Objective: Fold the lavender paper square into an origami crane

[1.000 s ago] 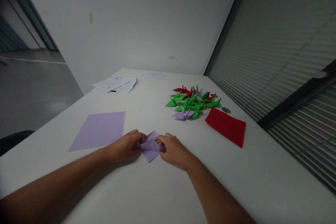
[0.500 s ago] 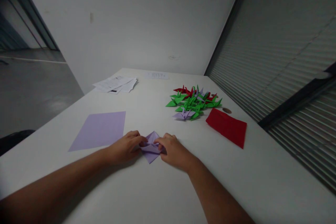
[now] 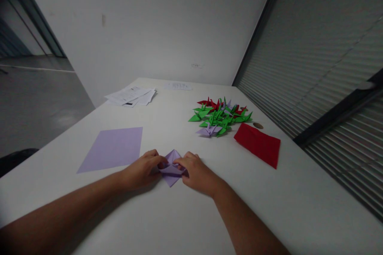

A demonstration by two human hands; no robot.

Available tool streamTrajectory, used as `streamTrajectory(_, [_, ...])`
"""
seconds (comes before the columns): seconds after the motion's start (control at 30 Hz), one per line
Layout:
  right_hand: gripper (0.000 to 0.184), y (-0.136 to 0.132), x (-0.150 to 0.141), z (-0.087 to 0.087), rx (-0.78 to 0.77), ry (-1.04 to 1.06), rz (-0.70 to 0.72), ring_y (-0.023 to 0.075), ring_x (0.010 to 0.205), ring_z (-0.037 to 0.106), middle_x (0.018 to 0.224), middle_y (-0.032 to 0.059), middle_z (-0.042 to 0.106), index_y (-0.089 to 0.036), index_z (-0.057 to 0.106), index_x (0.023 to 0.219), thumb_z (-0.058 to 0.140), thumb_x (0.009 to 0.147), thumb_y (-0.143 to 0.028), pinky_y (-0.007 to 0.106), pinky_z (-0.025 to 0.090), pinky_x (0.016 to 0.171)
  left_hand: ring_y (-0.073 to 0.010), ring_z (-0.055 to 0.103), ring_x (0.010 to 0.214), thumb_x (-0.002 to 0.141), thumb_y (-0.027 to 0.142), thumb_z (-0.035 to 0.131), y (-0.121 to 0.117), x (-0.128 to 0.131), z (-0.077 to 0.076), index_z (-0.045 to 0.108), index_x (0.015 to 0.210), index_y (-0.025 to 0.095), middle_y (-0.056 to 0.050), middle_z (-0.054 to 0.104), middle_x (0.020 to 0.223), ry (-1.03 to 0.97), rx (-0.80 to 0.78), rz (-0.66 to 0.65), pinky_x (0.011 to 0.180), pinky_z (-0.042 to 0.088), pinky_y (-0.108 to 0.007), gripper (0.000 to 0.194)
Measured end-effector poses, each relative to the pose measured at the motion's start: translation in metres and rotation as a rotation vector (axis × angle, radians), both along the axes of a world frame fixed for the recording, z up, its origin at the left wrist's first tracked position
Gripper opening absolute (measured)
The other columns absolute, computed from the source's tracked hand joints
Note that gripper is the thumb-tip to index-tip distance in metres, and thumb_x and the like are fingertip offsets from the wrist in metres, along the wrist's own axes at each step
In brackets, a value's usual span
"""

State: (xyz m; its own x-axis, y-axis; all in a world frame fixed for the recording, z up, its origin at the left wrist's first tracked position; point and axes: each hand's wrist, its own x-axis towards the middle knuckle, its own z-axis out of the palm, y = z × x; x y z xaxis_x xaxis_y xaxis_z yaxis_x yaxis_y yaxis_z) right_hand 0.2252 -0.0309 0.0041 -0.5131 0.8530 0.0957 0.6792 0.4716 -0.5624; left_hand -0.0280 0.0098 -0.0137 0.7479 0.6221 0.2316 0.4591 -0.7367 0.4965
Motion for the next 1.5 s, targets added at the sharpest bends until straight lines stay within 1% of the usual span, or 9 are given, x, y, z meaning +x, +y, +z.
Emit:
streamTrajectory(0.17, [0.057, 0.003, 0.002, -0.001, -0.009, 0.01, -0.01, 0.0231, 0.1, 0.057, 0.099, 0.0049, 0.064, -0.023, 0.072, 0.118, 0.068, 0.069, 0.004, 0.034, 0.043, 0.093, -0.0225, 0.061, 0.091, 0.084, 0.011, 0.069, -0.001, -0.002, 0.004, 0.067, 0.112, 0.019, -0.007, 0.068, 0.094, 0.079, 0.085, -0.018, 0.084, 0.047, -0.034, 0.029])
streamTrajectory(0.37, [0.049, 0.002, -0.001, 0.002, 0.018, -0.043, 0.01, 0.0254, 0.102, 0.057, 0.1, 0.0066, 0.065, -0.024, 0.072, 0.118, 0.075, 0.074, -0.004, 0.039, 0.042, 0.094, -0.0231, 0.062, 0.091, 0.082, 0.008, 0.067, -0.001, -0.002, 0.005, 0.067, 0.113, 0.021, -0.006, 0.068, 0.089, 0.135, 0.156, -0.058, 0.085, 0.045, -0.035, 0.033])
streamTrajectory(0.5, [0.062, 0.0, -0.004, 0.002, 0.055, -0.035, 0.084, 0.0264, 0.118, 0.054, 0.116, 0.0093, 0.067, -0.024, 0.065, 0.132, 0.074, 0.074, -0.003, 0.041, 0.039, 0.102, -0.0226, 0.063, 0.091, 0.079, 0.004, 0.065, -0.001, -0.001, 0.006, 0.066, 0.117, 0.021, -0.006, 0.069, 0.088, 0.128, 0.141, -0.064, 0.085, 0.045, -0.034, 0.042])
streamTrajectory(0.63, [0.061, 0.0, -0.002, -0.002, 0.078, -0.063, 0.115, 0.0272, 0.131, 0.049, 0.134, 0.0118, 0.064, -0.025, 0.064, 0.135, 0.075, 0.078, -0.008, 0.043, 0.034, 0.109, -0.0229, 0.062, 0.091, 0.077, 0.003, 0.066, -0.001, -0.002, 0.007, 0.065, 0.119, 0.02, -0.006, 0.07, 0.091, 0.138, 0.152, -0.075, 0.084, 0.044, -0.035, 0.045])
streamTrajectory(0.83, [0.08, -0.001, -0.001, -0.002, 0.062, -0.117, 0.118, 0.0283, 0.137, 0.044, 0.15, 0.0122, 0.054, -0.025, 0.056, 0.144, 0.07, 0.07, 0.0, 0.044, 0.033, 0.112, -0.0226, 0.062, 0.093, 0.081, 0.004, 0.064, -0.001, -0.003, 0.003, 0.062, 0.122, 0.022, -0.006, 0.071, 0.092, 0.117, 0.199, -0.111, 0.085, 0.042, -0.035, 0.045])
streamTrajectory(1.07, [0.067, -0.002, 0.0, 0.007, 0.124, -0.125, 0.138, 0.0293, 0.137, 0.046, 0.142, 0.0151, 0.06, -0.022, 0.062, 0.138, 0.065, 0.075, 0.0, 0.048, 0.034, 0.111, -0.0239, 0.059, 0.092, 0.087, 0.007, 0.057, -0.003, -0.001, 0.005, 0.064, 0.106, 0.017, -0.007, 0.067, 0.083, 0.176, 0.337, -0.157, 0.081, 0.04, -0.036, 0.022])
streamTrajectory(1.3, [0.045, -0.002, 0.005, 0.014, 0.143, -0.114, 0.184, 0.0281, 0.133, 0.051, 0.136, 0.0139, 0.065, -0.022, 0.072, 0.118, 0.067, 0.078, -0.001, 0.047, 0.036, 0.109, -0.0236, 0.059, 0.09, 0.082, 0.006, 0.06, -0.003, -0.002, 0.008, 0.063, 0.106, 0.018, -0.007, 0.065, 0.085, 0.192, 0.31, -0.149, 0.082, 0.04, -0.036, 0.026])
streamTrajectory(1.4, [0.052, -0.002, 0.003, 0.012, 0.12, -0.089, 0.2, 0.0276, 0.133, 0.052, 0.14, 0.0144, 0.063, -0.021, 0.069, 0.125, 0.067, 0.077, -0.002, 0.046, 0.036, 0.109, -0.023, 0.059, 0.089, 0.082, 0.01, 0.064, -0.003, -0.003, 0.009, 0.062, 0.115, 0.018, -0.008, 0.065, 0.093, 0.16, 0.246, -0.113, 0.083, 0.043, -0.035, 0.033])
streamTrajectory(1.5, [0.054, -0.002, 0.002, 0.011, 0.082, -0.069, 0.209, 0.0262, 0.133, 0.052, 0.142, 0.0123, 0.062, -0.021, 0.07, 0.123, 0.066, 0.073, -0.001, 0.044, 0.037, 0.11, -0.0227, 0.06, 0.091, 0.083, 0.013, 0.067, -0.003, -0.003, 0.008, 0.062, 0.116, 0.019, -0.008, 0.064, 0.098, 0.13, 0.182, -0.088, 0.084, 0.044, -0.034, 0.034])
